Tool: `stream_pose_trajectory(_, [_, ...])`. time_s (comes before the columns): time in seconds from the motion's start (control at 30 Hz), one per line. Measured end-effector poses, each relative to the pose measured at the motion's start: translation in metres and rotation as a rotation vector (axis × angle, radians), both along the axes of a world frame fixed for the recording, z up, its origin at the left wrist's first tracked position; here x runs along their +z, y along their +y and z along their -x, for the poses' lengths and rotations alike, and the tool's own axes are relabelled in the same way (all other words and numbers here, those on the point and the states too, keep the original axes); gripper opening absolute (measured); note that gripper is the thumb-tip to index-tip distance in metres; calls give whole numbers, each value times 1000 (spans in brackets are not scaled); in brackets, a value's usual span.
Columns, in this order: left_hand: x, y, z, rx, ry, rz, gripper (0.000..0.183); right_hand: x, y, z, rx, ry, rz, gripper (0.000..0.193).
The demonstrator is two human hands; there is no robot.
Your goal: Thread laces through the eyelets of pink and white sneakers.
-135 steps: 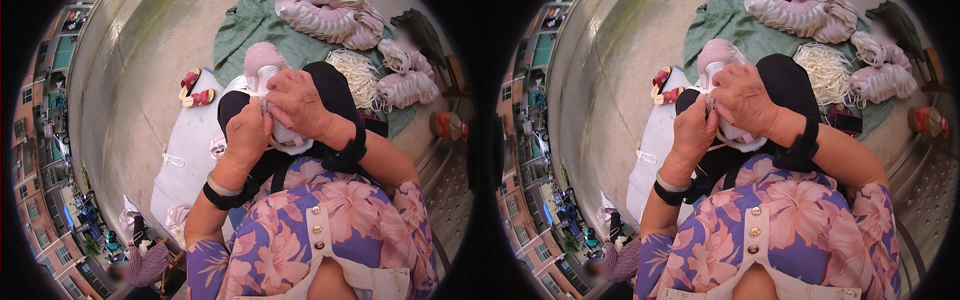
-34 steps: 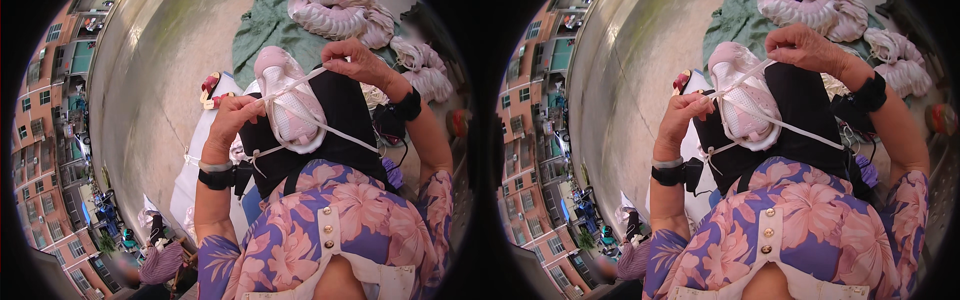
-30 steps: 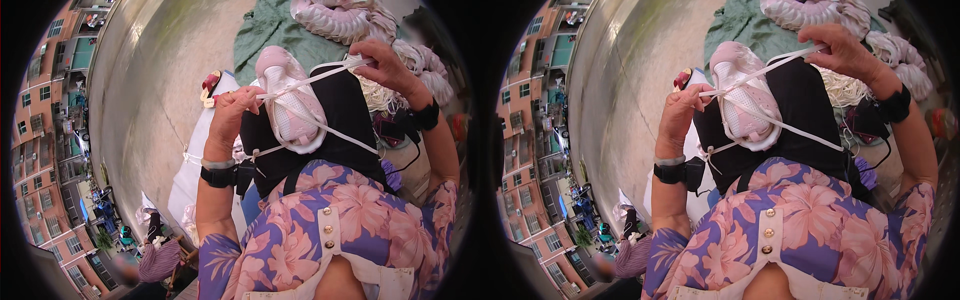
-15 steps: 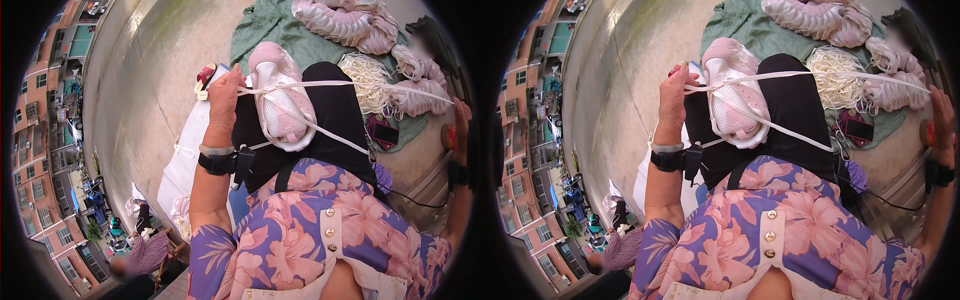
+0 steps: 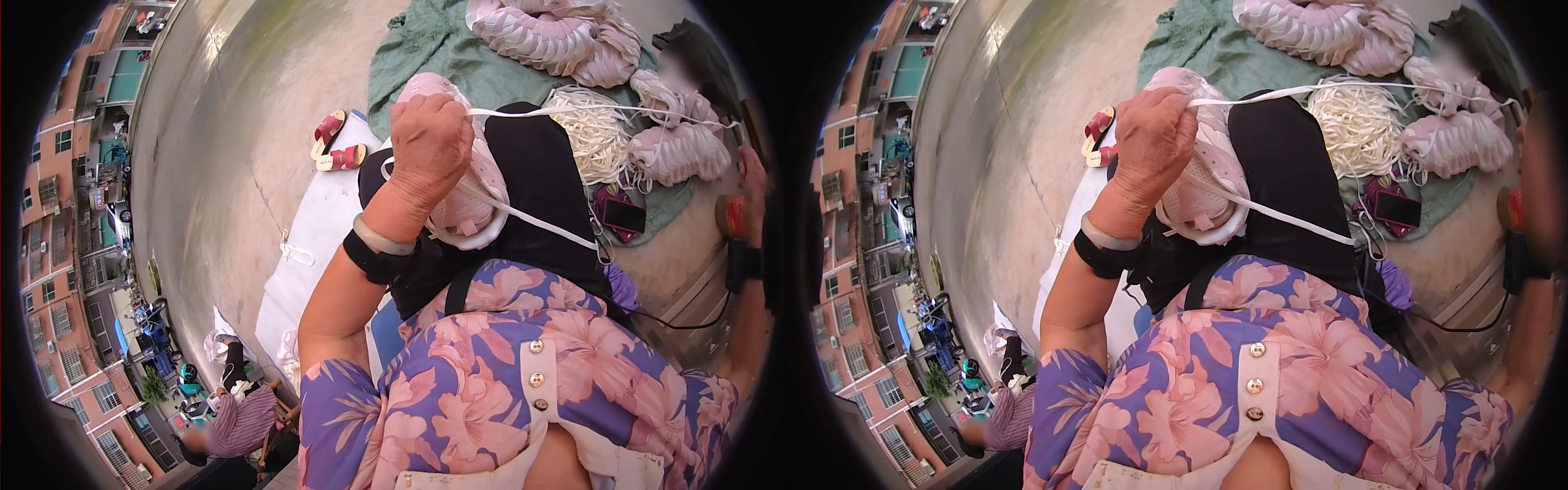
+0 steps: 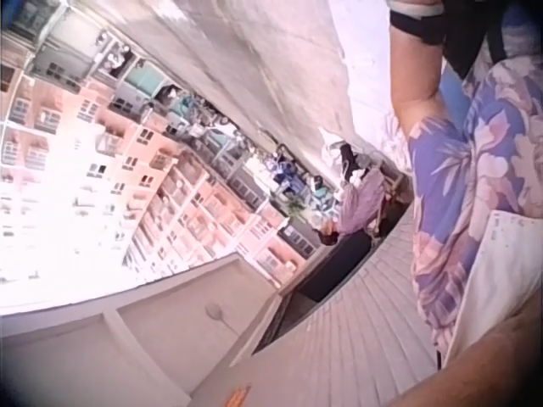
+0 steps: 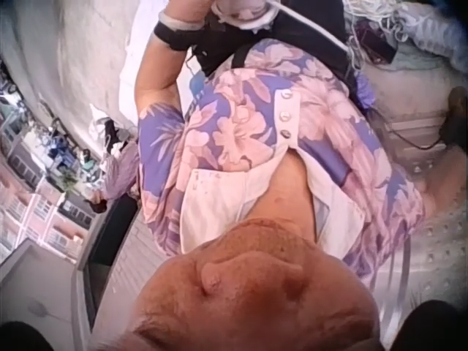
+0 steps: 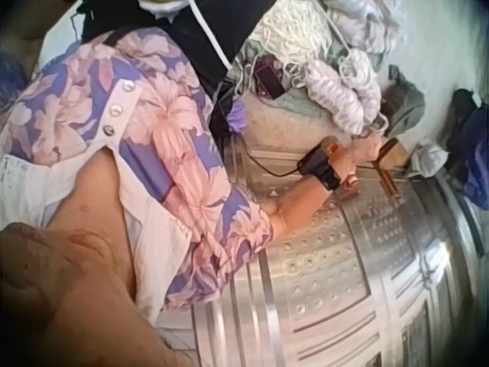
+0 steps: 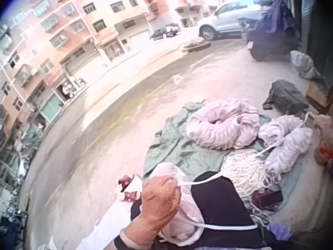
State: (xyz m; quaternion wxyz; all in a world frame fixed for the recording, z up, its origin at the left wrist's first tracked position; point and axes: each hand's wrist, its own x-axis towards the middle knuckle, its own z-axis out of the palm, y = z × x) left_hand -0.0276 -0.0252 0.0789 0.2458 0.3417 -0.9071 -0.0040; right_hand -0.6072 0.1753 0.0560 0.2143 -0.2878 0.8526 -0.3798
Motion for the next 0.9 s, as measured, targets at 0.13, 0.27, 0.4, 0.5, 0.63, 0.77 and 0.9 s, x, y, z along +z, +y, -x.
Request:
stream_pose_trajectory(0.13, [11, -18, -15, 145, 202, -202, 16, -27, -52, -237, 324, -816, 136, 20])
stream_pose_trajectory(0.27, [16, -35, -15, 281, 329, -539, 22, -2, -105, -360, 644, -856, 146, 28])
stream_pose_trajectory(0.4, [14, -37, -12, 276, 471, -907, 20, -7, -144, -414, 646, -955, 241, 20])
stream_pose_trajectory(0.5, [8, -21, -12, 237, 547, -772, 21, -12, -157, -433, 605, -984, 262, 19])
stream_pose_trajectory(0.63, [7, 7, -27, 112, 203, -138, 32, -19, -157, -445, 567, -978, 348, 15])
stream_pose_trajectory(0.77, [-7, 26, -32, 98, 119, -178, 40, -16, -157, -449, 564, -985, 389, 7])
stream_pose_trajectory(0.9, [-20, 33, -33, 163, 180, -213, 45, -19, -158, -454, 561, -899, 403, 8])
